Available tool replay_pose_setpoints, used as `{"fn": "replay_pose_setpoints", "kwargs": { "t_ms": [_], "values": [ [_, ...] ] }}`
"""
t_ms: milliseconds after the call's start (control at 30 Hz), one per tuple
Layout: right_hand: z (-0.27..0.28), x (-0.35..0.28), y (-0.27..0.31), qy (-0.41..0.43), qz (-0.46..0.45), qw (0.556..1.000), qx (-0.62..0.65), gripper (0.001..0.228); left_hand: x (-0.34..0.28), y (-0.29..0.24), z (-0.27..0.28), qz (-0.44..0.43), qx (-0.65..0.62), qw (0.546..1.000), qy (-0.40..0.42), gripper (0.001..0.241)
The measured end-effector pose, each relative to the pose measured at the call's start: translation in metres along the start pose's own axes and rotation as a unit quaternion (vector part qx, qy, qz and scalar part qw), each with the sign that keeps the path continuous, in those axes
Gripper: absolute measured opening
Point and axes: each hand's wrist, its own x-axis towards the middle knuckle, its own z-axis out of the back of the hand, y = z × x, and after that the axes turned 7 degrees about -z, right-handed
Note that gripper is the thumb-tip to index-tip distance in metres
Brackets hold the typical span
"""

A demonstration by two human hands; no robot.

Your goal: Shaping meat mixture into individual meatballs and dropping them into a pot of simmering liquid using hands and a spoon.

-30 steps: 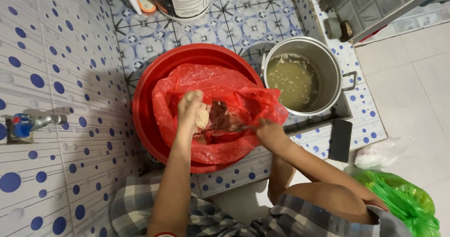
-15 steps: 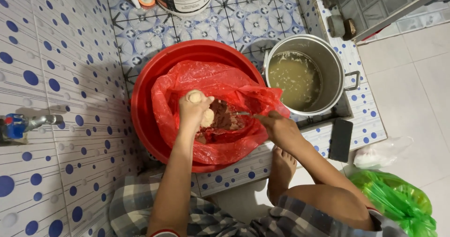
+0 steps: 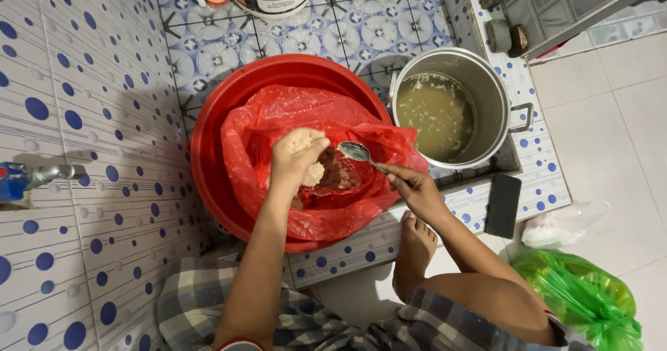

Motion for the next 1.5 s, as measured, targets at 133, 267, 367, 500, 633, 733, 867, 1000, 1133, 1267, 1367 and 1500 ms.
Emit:
{"fn": "replay_pose_setpoints", "kwargs": {
  "t_ms": [133,267,367,500,633,733,867,1000,1133,1267,1367,1500],
  "values": [
    [0.0,0.003,-0.011,0.001,-0.032,0.998,0.047,0.031,-0.003,-0.01,-0.008,0.011,0.05,0.998,-0.03,0.025],
    [-0.002,0.002,-0.005,-0.009,-0.043,0.997,0.057,0.03,0.006,0.028,0.005,-0.013,0.148,0.988,-0.046,0.014],
    [-0.002,0.002,0.0,-0.02,-0.034,0.998,0.041,0.029,0.004,0.004,-0.002,-0.017,0.107,0.994,-0.03,0.027],
    [-0.002,-0.002,0.008,-0.023,0.001,1.0,0.003,0.029,0.011,0.044,0.01,-0.021,-0.014,0.999,0.024,0.029],
    [-0.004,-0.003,0.011,-0.03,0.031,0.999,-0.015,0.029,0.005,0.002,-0.001,-0.011,0.026,0.999,0.033,0.012],
    [-0.004,-0.003,0.006,-0.032,0.039,0.998,-0.027,0.029,-0.003,-0.029,-0.011,-0.017,0.069,0.997,0.023,0.032],
    [-0.005,-0.004,0.012,-0.033,0.042,0.998,-0.029,0.03,0.0,0.006,-0.008,0.014,0.09,0.996,0.004,0.033],
    [-0.004,-0.004,0.008,-0.032,0.029,0.999,-0.017,0.029,0.0,0.013,-0.003,-0.036,0.162,0.986,-0.005,0.018],
    [-0.003,-0.003,0.004,-0.031,0.033,0.999,-0.024,0.029,0.004,0.018,-0.006,-0.046,0.083,0.995,0.014,0.035],
    [-0.004,-0.003,0.005,-0.027,0.032,0.999,-0.021,0.029,0.0,-0.009,-0.001,-0.02,0.04,0.998,0.033,0.039],
    [-0.005,-0.004,0.006,-0.029,0.03,0.999,-0.019,0.03,0.003,-0.007,-0.007,0.06,-0.099,0.993,0.031,0.011],
    [-0.004,-0.004,0.008,-0.029,0.026,0.999,-0.024,0.03,0.0,-0.02,-0.01,-0.015,0.082,0.996,0.011,0.035]
  ]
}}
